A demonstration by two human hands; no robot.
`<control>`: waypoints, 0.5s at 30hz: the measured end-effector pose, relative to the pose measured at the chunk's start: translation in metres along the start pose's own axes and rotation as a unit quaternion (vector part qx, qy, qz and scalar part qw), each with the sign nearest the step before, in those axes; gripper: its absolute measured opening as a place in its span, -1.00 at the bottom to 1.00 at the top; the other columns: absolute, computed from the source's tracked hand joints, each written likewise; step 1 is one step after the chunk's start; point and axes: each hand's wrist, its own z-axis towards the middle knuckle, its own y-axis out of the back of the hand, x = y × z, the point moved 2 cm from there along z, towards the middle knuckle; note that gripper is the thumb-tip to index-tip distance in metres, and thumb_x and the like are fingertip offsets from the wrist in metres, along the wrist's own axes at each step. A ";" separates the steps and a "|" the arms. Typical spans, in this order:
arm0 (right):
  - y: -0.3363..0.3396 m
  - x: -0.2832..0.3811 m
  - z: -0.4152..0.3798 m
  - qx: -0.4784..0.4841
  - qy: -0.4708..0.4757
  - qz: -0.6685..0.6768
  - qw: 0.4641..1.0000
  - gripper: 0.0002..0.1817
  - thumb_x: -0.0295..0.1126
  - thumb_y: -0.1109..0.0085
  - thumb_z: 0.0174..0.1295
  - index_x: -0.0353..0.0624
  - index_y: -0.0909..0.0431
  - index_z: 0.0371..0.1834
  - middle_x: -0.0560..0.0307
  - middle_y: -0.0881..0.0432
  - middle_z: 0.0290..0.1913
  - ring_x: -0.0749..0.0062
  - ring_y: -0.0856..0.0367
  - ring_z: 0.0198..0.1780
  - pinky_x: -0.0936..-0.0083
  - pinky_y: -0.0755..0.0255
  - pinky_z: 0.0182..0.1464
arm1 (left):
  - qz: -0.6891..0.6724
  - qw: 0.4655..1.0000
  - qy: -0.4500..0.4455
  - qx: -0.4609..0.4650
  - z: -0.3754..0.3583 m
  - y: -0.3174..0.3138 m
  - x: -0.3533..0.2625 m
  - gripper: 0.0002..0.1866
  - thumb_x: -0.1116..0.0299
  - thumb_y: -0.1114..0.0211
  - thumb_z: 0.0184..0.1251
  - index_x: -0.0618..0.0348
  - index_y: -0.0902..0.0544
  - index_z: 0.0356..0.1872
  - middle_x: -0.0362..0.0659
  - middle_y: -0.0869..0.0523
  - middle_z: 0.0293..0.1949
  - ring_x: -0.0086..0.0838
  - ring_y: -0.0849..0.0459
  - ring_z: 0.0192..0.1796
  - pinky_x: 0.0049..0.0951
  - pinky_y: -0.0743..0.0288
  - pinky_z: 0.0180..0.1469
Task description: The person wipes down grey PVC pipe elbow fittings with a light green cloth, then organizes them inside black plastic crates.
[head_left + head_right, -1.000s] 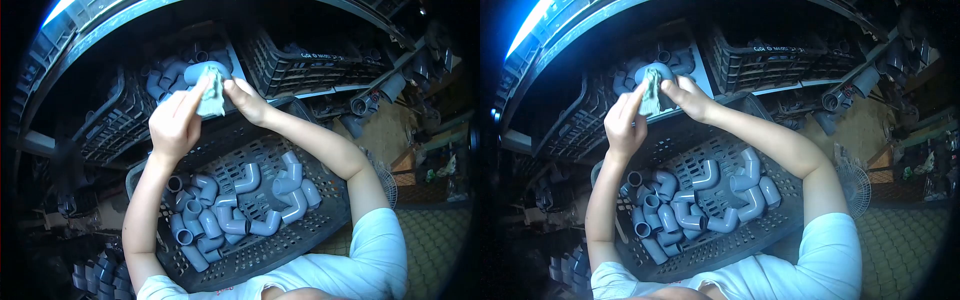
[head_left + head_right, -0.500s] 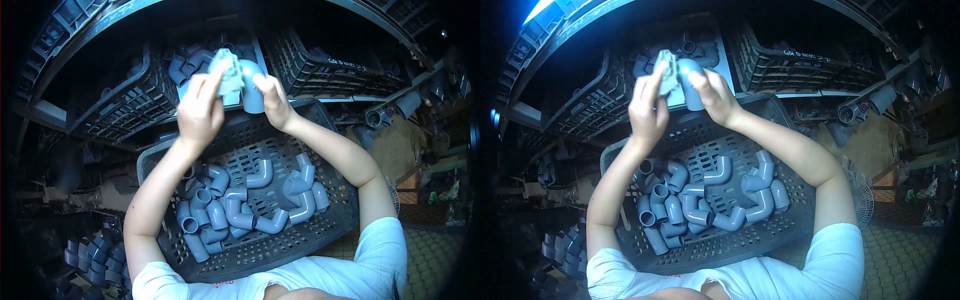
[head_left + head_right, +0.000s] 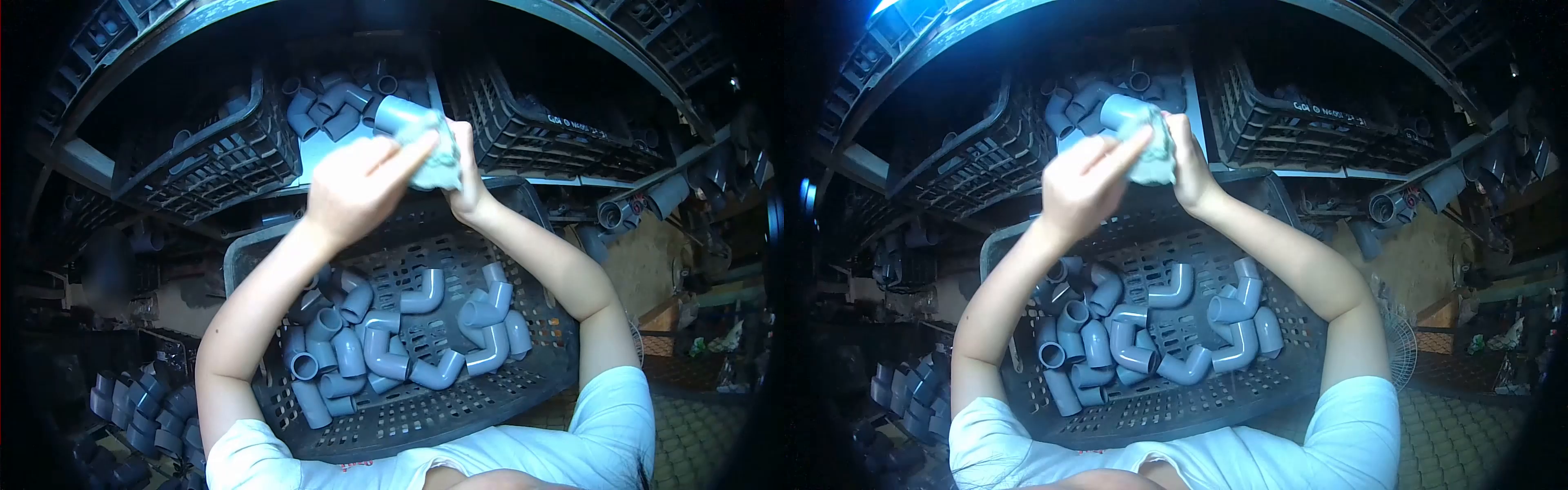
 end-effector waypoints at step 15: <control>-0.004 0.009 0.006 -0.031 -0.119 0.089 0.988 -0.29 0.29 0.19 0.46 -0.14 -0.48 0.23 0.11 -0.62 0.10 0.50 -0.58 0.17 0.44 -0.41 0.27 | -0.019 0.998 0.010 -0.060 -0.002 -0.008 0.018 -0.42 0.62 -0.29 0.02 0.03 -0.66 0.18 -0.16 -0.60 -0.41 -0.30 -0.63 -0.44 -0.36 -0.55 -0.40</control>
